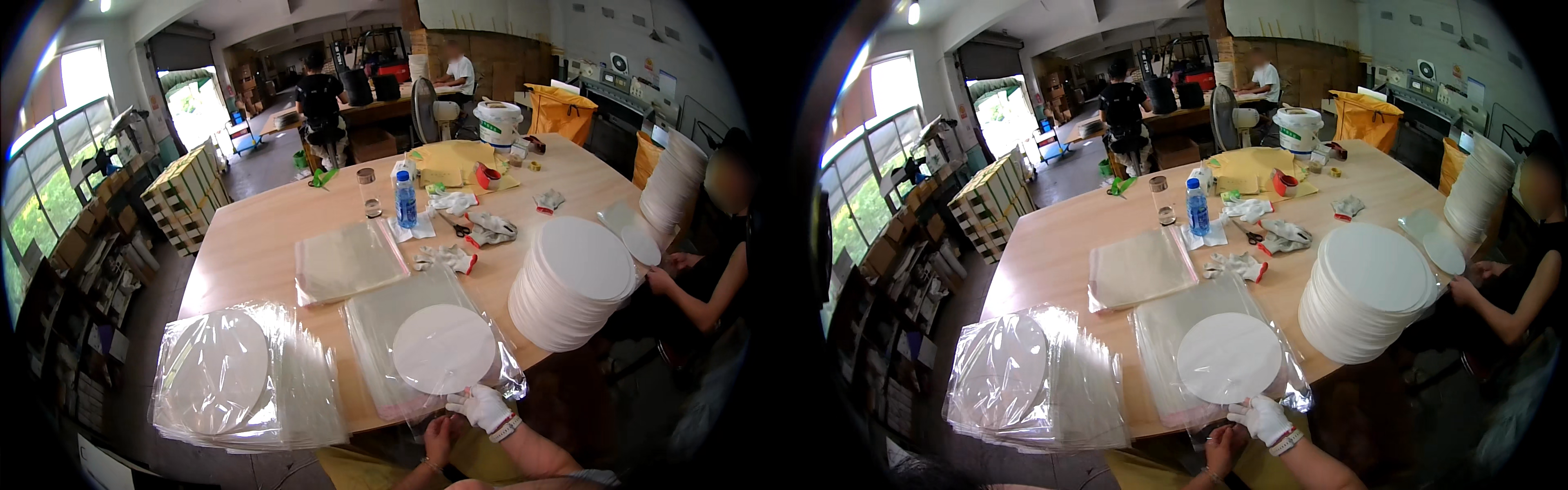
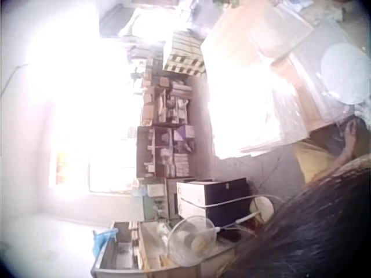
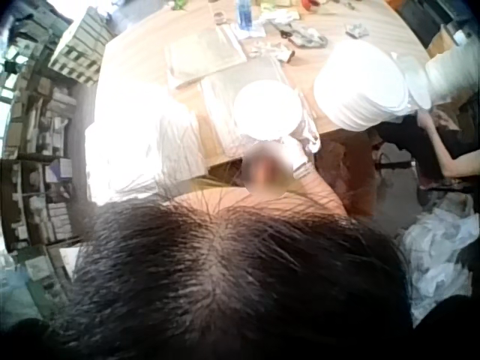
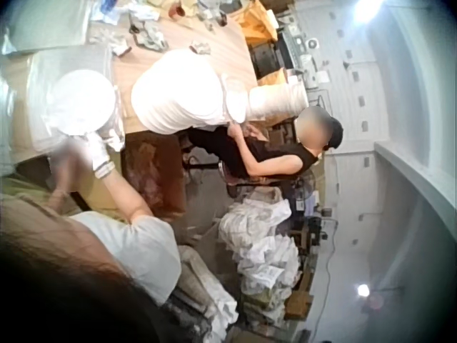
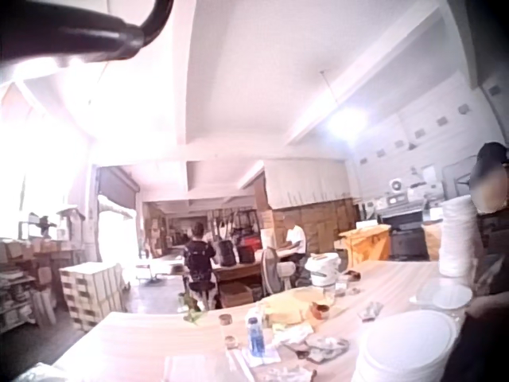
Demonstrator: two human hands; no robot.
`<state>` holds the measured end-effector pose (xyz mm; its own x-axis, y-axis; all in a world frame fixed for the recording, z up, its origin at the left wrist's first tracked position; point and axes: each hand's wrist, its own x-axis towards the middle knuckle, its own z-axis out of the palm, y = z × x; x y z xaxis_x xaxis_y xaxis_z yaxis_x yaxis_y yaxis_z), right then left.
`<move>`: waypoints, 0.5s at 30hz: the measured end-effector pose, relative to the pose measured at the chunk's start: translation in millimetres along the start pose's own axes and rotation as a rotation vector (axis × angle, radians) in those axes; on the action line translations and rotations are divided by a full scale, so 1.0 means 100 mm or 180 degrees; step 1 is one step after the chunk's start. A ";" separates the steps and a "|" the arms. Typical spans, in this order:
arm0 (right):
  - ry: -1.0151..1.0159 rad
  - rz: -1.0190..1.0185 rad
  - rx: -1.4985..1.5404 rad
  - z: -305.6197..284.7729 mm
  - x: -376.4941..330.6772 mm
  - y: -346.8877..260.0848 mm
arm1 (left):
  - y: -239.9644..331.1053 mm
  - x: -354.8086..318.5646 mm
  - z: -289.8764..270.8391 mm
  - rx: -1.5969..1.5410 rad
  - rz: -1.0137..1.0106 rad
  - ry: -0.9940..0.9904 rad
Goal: The person repeatedly picks up white circular plates and places them into clear plastic bags on a table. They wear gloves and handle the plates one at a time, stacking the packaged plates to the side. The task continues throughout the clip with consistent repetition.
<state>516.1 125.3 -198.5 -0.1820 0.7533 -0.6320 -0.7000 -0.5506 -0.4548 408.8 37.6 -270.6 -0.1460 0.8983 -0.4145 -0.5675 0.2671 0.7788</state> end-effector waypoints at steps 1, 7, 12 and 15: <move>-0.0004 -0.0012 0.0109 -0.01 0.00 -0.02 | 0.00 0.00 0.00 -0.0075 -0.0045 -0.0066; -0.0341 -0.0052 0.0551 0.01 -0.17 -0.02 | 0.11 -0.05 -0.11 0.0017 -0.0079 -0.0351; -0.1677 0.0806 -0.0445 -0.28 -0.52 -0.27 | 0.52 -0.18 -0.45 0.0190 -0.0243 -0.0421; -0.1230 -0.0489 -0.2824 0.10 -0.96 -0.75 | 1.03 -0.21 -0.43 0.0415 -0.0477 -0.0234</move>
<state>579.5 97.9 -97.9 -0.4565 0.8183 -0.3493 0.0096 -0.3880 -0.9216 318.3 31.3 -202.0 -0.0057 0.8669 -0.4985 -0.4681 0.4382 0.7674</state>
